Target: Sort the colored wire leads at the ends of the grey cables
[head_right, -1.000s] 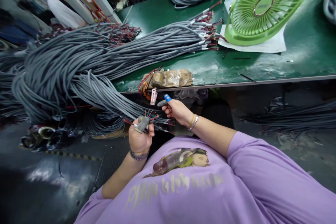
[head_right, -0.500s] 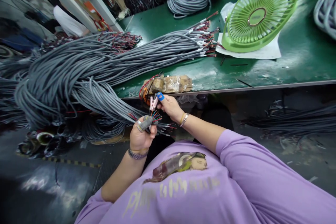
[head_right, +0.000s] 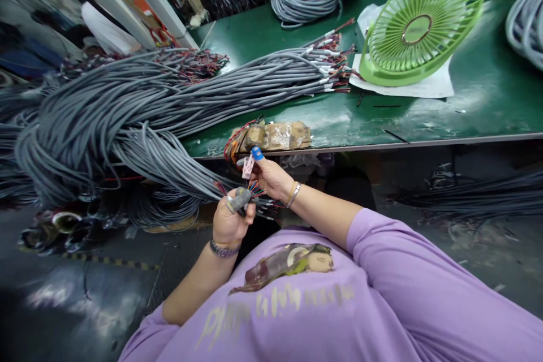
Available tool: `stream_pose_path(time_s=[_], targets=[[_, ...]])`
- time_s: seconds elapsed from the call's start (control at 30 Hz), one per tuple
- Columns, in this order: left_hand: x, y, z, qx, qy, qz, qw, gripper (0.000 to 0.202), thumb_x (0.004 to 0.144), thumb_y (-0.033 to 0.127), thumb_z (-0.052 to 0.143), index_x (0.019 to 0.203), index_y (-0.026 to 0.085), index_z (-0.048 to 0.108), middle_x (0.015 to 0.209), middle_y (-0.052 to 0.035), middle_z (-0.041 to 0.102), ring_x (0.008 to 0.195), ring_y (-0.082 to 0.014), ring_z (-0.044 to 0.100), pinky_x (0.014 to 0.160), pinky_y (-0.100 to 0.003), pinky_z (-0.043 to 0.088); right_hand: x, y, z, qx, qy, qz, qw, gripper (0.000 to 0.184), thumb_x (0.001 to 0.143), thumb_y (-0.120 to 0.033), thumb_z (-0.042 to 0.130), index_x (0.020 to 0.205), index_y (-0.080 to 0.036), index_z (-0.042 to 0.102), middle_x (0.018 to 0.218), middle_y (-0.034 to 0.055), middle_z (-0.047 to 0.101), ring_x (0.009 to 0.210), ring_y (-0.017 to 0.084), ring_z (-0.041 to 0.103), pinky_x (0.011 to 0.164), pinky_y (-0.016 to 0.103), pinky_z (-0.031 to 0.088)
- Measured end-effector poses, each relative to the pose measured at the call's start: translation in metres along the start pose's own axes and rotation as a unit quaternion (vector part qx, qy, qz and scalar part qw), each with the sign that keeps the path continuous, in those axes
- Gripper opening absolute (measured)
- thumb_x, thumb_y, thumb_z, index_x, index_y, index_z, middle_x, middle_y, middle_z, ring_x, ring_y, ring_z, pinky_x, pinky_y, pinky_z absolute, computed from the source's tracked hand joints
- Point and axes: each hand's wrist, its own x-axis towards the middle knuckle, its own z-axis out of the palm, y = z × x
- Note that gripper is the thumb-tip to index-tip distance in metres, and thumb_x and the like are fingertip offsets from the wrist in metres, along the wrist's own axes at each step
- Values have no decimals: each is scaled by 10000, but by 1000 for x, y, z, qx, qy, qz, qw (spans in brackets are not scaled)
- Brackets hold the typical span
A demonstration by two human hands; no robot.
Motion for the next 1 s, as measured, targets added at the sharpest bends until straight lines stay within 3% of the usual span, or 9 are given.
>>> stream_pose_path(time_s=[0.2, 0.3, 0.4, 0.47, 0.57, 0.7, 0.77, 0.9, 1.0], targets=[[-12, 1, 1, 0, 10, 24, 1000, 325, 742, 381, 697, 592, 157, 515, 432, 29, 550, 299, -55, 430, 306, -151, 281, -6, -3, -11, -11, -47, 67, 997, 594, 832, -690, 461, 885, -137, 670, 723, 45, 628, 538, 96, 502, 484, 205, 409], [-18, 0, 4, 4, 27, 47, 999, 338, 738, 405, 708, 595, 155, 530, 447, 24, 565, 307, -57, 445, 309, -153, 310, -9, -5, -10, -23, -59, 70, 996, 487, 851, -606, 515, 887, -144, 663, 752, 45, 639, 558, 99, 516, 502, 209, 427], [-18, 0, 8, -5, 48, 66, 997, 323, 736, 412, 712, 624, 154, 553, 457, 26, 571, 317, -57, 457, 315, -149, 327, -11, -6, -7, -41, -39, 31, 998, 294, 833, -430, 620, 808, -138, 644, 705, 22, 619, 548, 83, 500, 492, 189, 396], [-16, 1, 9, -13, 58, 71, 996, 310, 733, 406, 716, 640, 155, 560, 461, 27, 574, 320, -58, 463, 316, -147, 331, -12, -3, -8, -59, -24, 2, 998, 262, 805, -392, 652, 776, -132, 635, 673, 9, 602, 534, 74, 480, 480, 185, 366], [-10, 1, 10, -21, 60, 73, 995, 289, 731, 399, 716, 669, 156, 571, 469, 25, 582, 319, -59, 466, 314, -145, 323, -11, 2, -12, -104, -2, -59, 993, 377, 764, -509, 666, 744, -135, 629, 661, 10, 602, 528, 74, 460, 480, 198, 340], [-5, 1, 11, -29, 56, 74, 995, 281, 732, 394, 709, 677, 157, 567, 462, 22, 581, 310, -56, 454, 314, -144, 317, -8, 8, -17, -183, 57, -181, 965, 478, 690, -620, 680, 663, -147, 616, 607, -5, 574, 524, 69, 427, 501, 207, 332], [-3, 1, 12, -30, 58, 72, 995, 284, 728, 393, 708, 670, 158, 558, 461, 21, 582, 311, -58, 456, 314, -144, 316, -6, 8, -16, -164, 40, -161, 972, 500, 684, -645, 670, 679, -147, 629, 616, -1, 578, 524, 73, 434, 505, 212, 345], [-2, 0, 15, -26, 72, 67, 995, 295, 717, 403, 710, 678, 158, 551, 459, 23, 579, 310, -59, 458, 311, -141, 304, -4, 5, -6, -55, -9, -40, 998, 498, 737, -634, 640, 762, -137, 652, 650, 21, 604, 553, 101, 500, 524, 231, 401], [-1, -1, 16, -26, 80, 65, 994, 294, 714, 401, 709, 680, 157, 549, 462, 24, 581, 311, -58, 460, 313, -139, 298, -5, 2, 0, -9, -6, -12, 1000, 476, 757, -606, 643, 754, -130, 653, 616, 16, 601, 543, 108, 516, 521, 236, 417]])
